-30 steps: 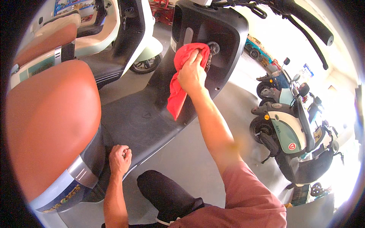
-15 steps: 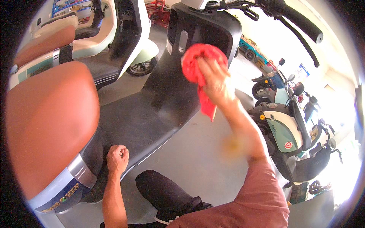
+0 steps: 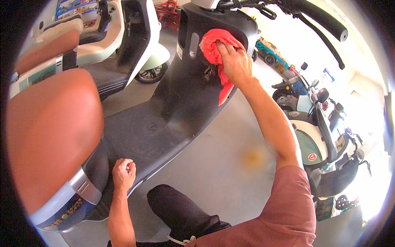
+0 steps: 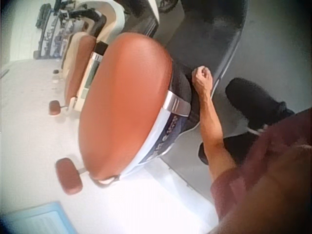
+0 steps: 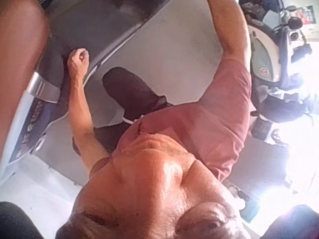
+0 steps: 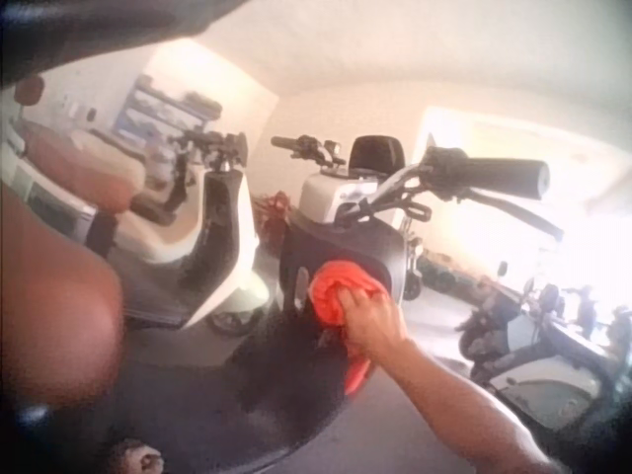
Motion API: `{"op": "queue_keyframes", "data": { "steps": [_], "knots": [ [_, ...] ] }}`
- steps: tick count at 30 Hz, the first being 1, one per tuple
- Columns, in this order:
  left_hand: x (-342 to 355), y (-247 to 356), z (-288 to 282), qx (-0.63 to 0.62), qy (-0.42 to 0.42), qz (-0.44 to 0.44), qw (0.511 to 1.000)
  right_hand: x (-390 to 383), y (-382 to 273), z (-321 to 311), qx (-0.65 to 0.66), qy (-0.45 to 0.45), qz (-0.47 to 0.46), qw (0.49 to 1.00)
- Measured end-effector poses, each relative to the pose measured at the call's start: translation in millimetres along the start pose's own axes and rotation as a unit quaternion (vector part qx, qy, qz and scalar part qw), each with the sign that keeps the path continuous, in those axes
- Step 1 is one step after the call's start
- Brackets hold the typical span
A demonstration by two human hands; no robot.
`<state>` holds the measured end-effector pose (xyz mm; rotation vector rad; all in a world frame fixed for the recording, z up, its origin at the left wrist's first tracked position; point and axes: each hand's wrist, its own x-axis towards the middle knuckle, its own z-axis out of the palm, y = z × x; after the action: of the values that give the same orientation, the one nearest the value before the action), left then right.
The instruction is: The person wipes the wheel, frame, floorboard, and front panels of a blue scooter with a red cloth.
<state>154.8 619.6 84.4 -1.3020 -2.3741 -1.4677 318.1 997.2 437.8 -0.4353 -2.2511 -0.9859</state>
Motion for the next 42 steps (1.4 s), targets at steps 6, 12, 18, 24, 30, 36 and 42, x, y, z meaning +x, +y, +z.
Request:
{"op": "queue_keyframes", "data": {
  "steps": [6, 12, 18, 24, 30, 36, 42],
  "knots": [
    [0, -7, -1, 0.005, -0.004, -0.001, 1.000, -11, -1, -3, 0.057, -0.056, 0.076, 0.994],
    [-1, -6, 0, -0.008, 0.006, 0.002, 1.000, -46, -6, 25, 0.189, 0.018, 0.157, 0.969],
    [-2, -9, 4, 0.007, -0.002, -0.008, 1.000, -51, -47, 49, 0.323, 0.054, 0.267, 0.906],
    [1, -5, 2, 0.016, -0.017, -0.004, 1.000, -33, -38, 45, 0.338, 0.169, 0.237, 0.895],
    [0, -6, 3, 0.018, -0.005, 0.007, 1.000, 19, -33, -1, 0.285, 0.102, 0.179, 0.936],
    [-1, -4, 2, 0.016, -0.003, 0.008, 1.000, 33, -75, 13, 0.235, -0.041, 0.244, 0.940],
    [-2, -1, 2, 0.012, 0.001, -0.001, 1.000, -41, -114, 77, 0.194, -0.136, 0.194, 0.952]
  ]
}}
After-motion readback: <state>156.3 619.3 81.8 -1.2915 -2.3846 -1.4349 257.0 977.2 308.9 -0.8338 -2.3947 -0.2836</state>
